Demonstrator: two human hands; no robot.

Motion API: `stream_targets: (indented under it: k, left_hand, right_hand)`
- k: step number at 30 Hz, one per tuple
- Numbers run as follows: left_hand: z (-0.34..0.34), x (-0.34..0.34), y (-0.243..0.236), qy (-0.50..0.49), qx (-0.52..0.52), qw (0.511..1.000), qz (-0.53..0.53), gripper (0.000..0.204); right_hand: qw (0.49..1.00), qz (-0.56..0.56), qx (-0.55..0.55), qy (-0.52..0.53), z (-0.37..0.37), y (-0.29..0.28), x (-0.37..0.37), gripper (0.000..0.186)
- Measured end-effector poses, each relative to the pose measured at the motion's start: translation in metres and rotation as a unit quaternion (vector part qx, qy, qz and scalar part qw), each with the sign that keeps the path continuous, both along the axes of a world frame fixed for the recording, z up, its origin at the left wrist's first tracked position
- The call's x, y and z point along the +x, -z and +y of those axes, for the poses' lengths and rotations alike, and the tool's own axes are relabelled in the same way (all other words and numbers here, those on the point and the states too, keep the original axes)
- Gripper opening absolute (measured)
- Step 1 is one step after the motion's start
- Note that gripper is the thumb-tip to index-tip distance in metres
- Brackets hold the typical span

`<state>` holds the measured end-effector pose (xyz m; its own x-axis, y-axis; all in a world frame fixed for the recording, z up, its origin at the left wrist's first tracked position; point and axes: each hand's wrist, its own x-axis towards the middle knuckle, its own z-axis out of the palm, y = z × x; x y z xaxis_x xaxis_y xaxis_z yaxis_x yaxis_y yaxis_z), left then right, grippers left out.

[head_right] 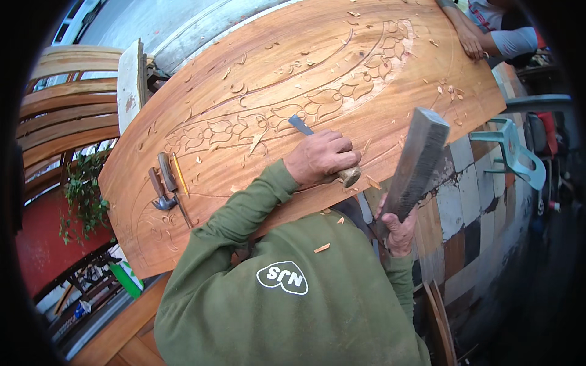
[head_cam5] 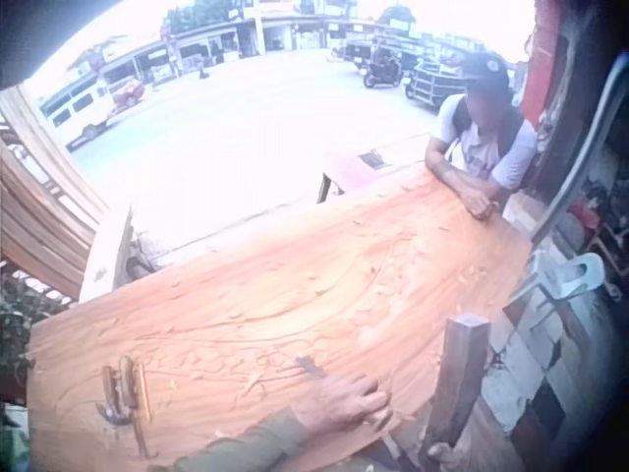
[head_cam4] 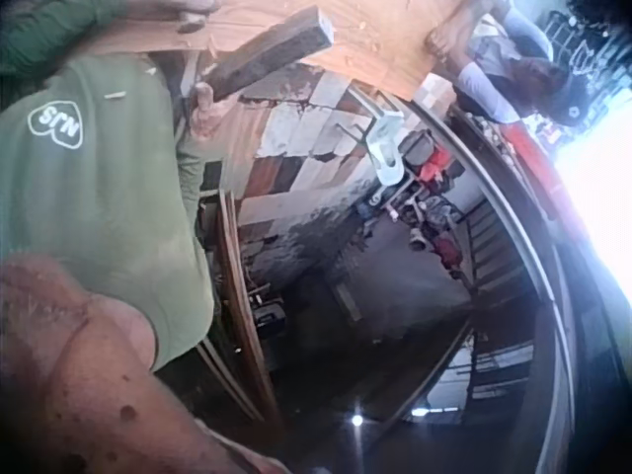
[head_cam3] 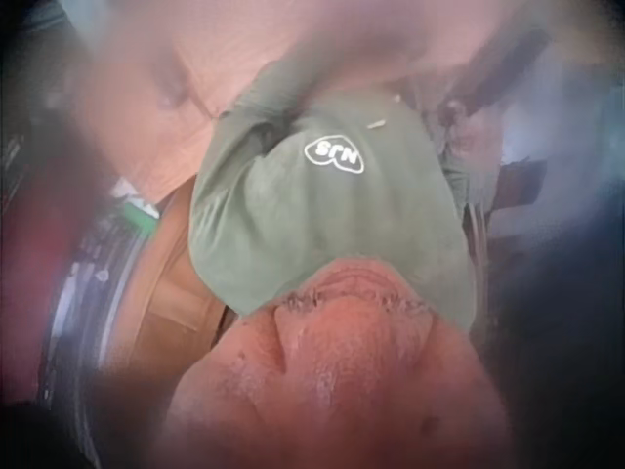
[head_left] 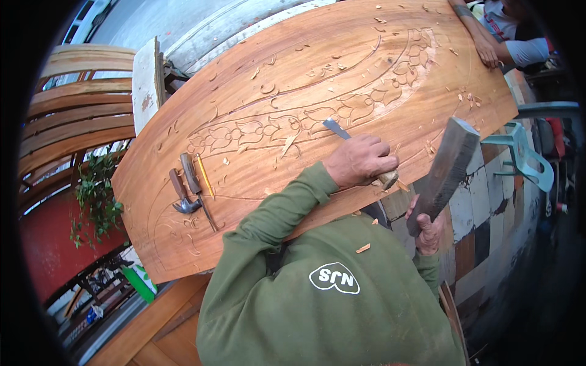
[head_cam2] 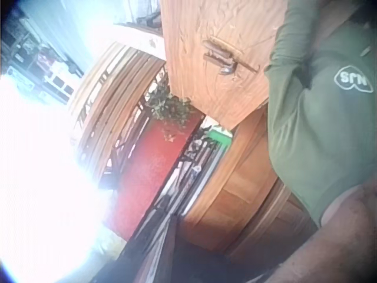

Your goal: The person carves decorative patterns into a large wooden board using a chisel and a wooden mallet.

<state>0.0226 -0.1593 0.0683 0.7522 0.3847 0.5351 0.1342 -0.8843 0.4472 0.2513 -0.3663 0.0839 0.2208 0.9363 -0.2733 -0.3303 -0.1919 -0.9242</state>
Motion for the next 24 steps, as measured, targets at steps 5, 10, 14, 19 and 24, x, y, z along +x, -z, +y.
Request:
stream_targets:
  k: [5, 10, 14, 19, 24]
  left_hand:
    - [0.009, 0.003, 0.016, 0.06, 0.007, 0.998, -0.026, 0.011]
    - [0.016, 0.001, 0.022, 0.106, 0.023, 0.993, -0.039, 0.021]
    - [0.02, -0.002, 0.022, 0.1, 0.017, 0.993, -0.061, 0.022]
    - [0.023, -0.008, 0.021, 0.091, -0.013, 0.993, -0.075, 0.022]
    - [0.028, -0.015, 0.019, 0.097, -0.029, 0.992, -0.081, 0.023]
  right_hand:
    - [0.977, -0.191, -0.031, 0.087, -0.048, 0.014, -0.066, 0.064]
    - [0.938, -0.336, -0.04, 0.07, -0.064, 0.02, -0.085, 0.062]
    - [0.931, -0.344, -0.018, 0.119, -0.065, 0.028, -0.095, 0.065]
    - [0.911, -0.384, 0.02, 0.153, -0.056, 0.02, -0.087, 0.064]
    - [0.843, -0.514, 0.142, 0.071, -0.035, 0.005, -0.074, 0.064]
